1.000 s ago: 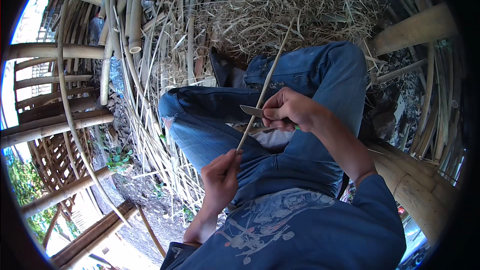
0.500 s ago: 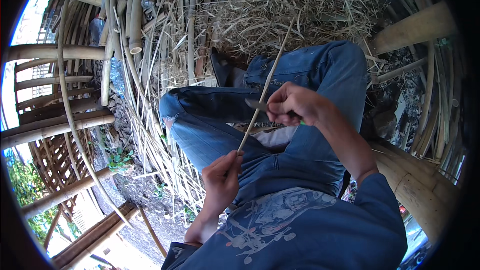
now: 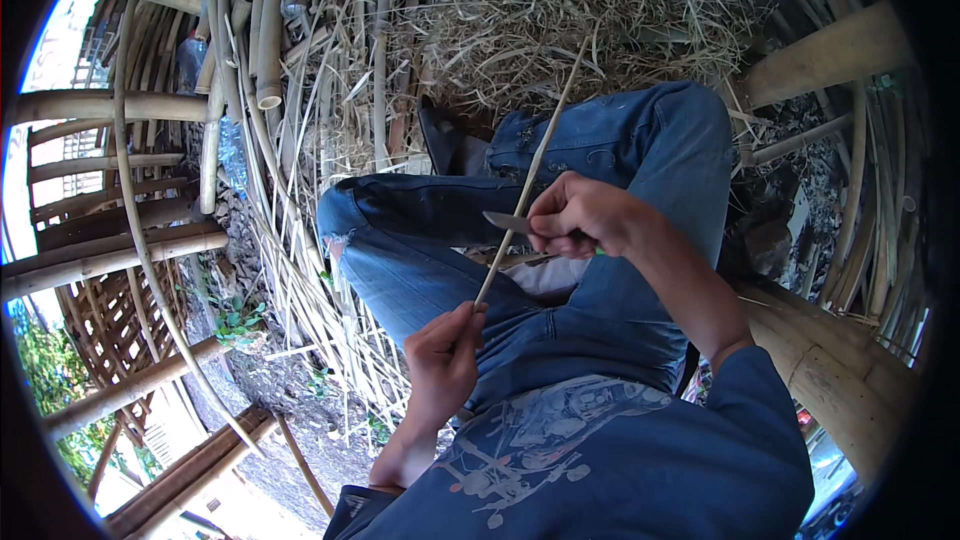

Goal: The recorder uses a utility knife to shave and thin a thin bamboo strip while sitting in a bamboo-constructed area.

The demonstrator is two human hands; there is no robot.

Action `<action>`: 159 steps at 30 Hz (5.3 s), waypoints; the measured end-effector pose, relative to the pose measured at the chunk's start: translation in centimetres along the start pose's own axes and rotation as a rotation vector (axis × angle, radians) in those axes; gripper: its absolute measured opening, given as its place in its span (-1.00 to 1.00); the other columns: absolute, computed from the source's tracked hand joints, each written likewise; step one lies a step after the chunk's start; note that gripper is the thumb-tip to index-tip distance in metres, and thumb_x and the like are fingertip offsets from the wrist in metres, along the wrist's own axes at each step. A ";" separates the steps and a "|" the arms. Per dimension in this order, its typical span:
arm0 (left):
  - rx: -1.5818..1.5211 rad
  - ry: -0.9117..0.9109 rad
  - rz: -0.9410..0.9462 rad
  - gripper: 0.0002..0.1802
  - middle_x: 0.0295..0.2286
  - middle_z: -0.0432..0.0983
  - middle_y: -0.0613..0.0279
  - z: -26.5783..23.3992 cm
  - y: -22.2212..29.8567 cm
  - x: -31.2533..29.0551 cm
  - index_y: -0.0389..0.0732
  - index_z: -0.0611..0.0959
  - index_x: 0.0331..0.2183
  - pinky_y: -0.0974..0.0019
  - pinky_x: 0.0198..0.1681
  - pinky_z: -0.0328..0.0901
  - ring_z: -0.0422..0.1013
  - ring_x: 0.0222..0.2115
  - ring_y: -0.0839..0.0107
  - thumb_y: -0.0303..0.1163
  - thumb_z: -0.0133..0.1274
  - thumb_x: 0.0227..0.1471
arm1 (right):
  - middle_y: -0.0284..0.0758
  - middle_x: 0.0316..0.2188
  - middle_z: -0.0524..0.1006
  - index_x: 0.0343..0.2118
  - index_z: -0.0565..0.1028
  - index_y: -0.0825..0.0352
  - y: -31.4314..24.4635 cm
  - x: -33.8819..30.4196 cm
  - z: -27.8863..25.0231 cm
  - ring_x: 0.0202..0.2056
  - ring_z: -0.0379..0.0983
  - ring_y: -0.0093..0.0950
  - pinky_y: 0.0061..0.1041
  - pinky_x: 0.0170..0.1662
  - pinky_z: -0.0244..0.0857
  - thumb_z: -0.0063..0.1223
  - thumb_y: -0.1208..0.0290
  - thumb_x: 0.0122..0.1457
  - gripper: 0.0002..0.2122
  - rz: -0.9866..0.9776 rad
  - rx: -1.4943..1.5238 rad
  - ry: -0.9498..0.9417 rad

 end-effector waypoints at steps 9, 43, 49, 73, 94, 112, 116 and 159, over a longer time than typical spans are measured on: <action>-0.009 0.004 -0.022 -0.85 -0.66 0.43 0.22 0.0 -0.2 0.1 -0.40 0.64 -0.27 0.48 -0.61 0.17 0.32 -0.65 0.61 -0.61 0.04 0.07 | -0.40 -0.77 0.35 -0.52 0.48 0.51 -0.4 -0.1 -0.9 -0.83 0.09 -0.71 -0.66 -0.79 -0.10 -0.07 0.52 0.21 -0.79 -0.054 0.018 0.030; -0.376 -0.090 -0.337 -0.72 -0.59 0.43 0.43 2.7 -2.3 2.5 -0.32 0.60 -0.11 0.64 -0.56 0.08 0.22 -0.61 0.76 -0.39 0.00 0.19 | -0.50 -0.73 0.28 -0.32 0.49 0.42 -0.7 -0.7 -0.8 -0.76 0.11 -0.74 -0.67 -0.70 -0.02 0.12 0.34 0.19 -0.80 -0.569 0.244 0.499; -0.486 -0.255 -0.311 -0.72 -0.56 0.44 0.44 4.1 -0.8 2.8 -0.29 0.60 -0.09 0.64 -0.55 0.08 0.21 -0.60 0.78 -0.36 -0.01 0.21 | -0.57 -0.78 0.23 -0.48 0.49 0.35 -3.2 -1.0 -1.8 -0.80 0.06 -0.76 -0.67 -0.72 -0.08 0.19 0.40 0.13 -0.84 -0.573 0.206 0.470; -0.486 -0.375 -0.101 -0.64 -0.37 0.55 0.22 1.3 2.7 4.1 -0.43 0.52 -0.04 0.46 -0.22 0.32 0.41 -0.34 0.59 -0.64 -0.16 0.12 | -0.41 -0.66 0.43 -0.41 0.52 0.43 2.6 -2.0 5.3 -0.67 0.26 -0.72 -0.73 -0.63 0.06 0.04 0.38 0.23 -0.80 -0.100 -0.072 -0.044; -0.381 -0.415 -0.130 -0.69 -0.59 0.38 0.37 1.2 2.9 3.8 -0.37 0.58 -0.10 0.50 -0.48 0.16 0.22 -0.54 0.66 -0.56 -0.14 0.15 | -0.33 -0.63 0.51 -0.40 0.57 0.49 -0.1 -3.6 3.6 -0.67 0.27 -0.72 -0.74 -0.65 0.05 0.09 0.54 0.16 -0.89 -0.268 -0.203 0.150; -0.319 -0.448 -0.172 -0.75 -0.60 0.41 0.42 1.0 2.8 3.3 -0.36 0.62 -0.17 0.53 -0.53 0.13 0.22 -0.57 0.72 -0.51 -0.08 0.19 | -0.29 -0.56 0.55 -0.30 0.57 0.51 0.4 -2.9 4.5 -0.64 0.30 -0.70 -0.71 -0.62 0.12 0.08 0.57 0.16 -0.88 -0.173 -0.092 0.068; -0.436 -0.367 -0.184 -0.72 -0.62 0.39 0.44 0.9 3.1 3.4 -0.35 0.61 -0.11 0.55 -0.56 0.10 0.21 -0.59 0.73 -0.50 -0.08 0.19 | -0.32 -0.63 0.51 -0.37 0.58 0.50 -1.4 -3.8 3.2 -0.66 0.28 -0.70 -0.73 -0.64 0.08 0.09 0.55 0.15 -0.89 -0.218 -0.155 0.163; -0.293 -0.290 -0.200 -0.79 -0.64 0.40 0.33 0.3 1.5 1.1 -0.44 0.62 -0.28 0.48 -0.51 0.18 0.25 -0.58 0.63 -0.61 -0.12 0.13 | -0.36 -0.68 0.48 -0.44 0.56 0.49 -2.2 -3.7 2.7 -0.72 0.24 -0.73 -0.73 -0.69 0.03 0.08 0.51 0.16 -0.86 -0.193 -0.206 0.268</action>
Point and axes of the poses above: each hand's wrist, its own x-axis towards the middle knuckle, its own z-axis out of the palm, y = z × x, the point moved 6 cm from there along x, towards the middle knuckle
